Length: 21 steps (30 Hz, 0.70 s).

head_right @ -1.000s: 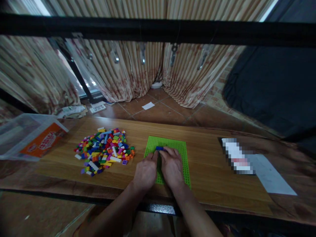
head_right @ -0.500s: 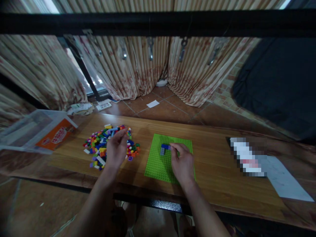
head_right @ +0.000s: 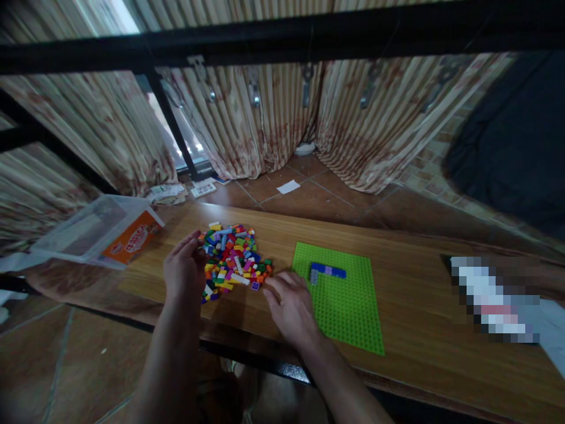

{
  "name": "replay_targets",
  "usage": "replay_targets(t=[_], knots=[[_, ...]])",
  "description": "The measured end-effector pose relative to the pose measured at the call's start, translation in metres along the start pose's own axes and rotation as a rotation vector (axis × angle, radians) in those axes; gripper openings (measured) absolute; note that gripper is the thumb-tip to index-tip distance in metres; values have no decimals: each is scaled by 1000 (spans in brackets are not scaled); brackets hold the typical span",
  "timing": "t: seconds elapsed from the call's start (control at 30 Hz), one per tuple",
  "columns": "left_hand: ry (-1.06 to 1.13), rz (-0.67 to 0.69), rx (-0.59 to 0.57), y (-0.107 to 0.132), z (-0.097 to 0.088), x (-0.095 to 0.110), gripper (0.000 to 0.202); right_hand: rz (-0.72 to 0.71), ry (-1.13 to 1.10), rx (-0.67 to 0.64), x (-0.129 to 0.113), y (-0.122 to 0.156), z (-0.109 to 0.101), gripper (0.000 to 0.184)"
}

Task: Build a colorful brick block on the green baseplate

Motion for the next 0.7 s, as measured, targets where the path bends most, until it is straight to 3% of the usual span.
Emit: replay_targets(t=[0.4, 0.6, 0.7], knots=[[-39, -35, -55, 1, 0, 2, 28, -70, 128, -23, -21, -6, 28, 13], [-118, 9, -112, 5, 3, -1, 30, -48, 5, 3, -27, -3, 18, 16], [-158, 24, -210, 15, 11, -5, 32, 8, -104, -2, -23, -2, 5, 18]])
Point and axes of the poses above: each hand's wrist, its own y-axis away from the middle knuckle, its own z-axis out of the palm, x = y × z, the point moved 3 cm from there along -y, towards the middle knuckle, and after that the axes turned 9 degrees about z, right-handed, at the moved point
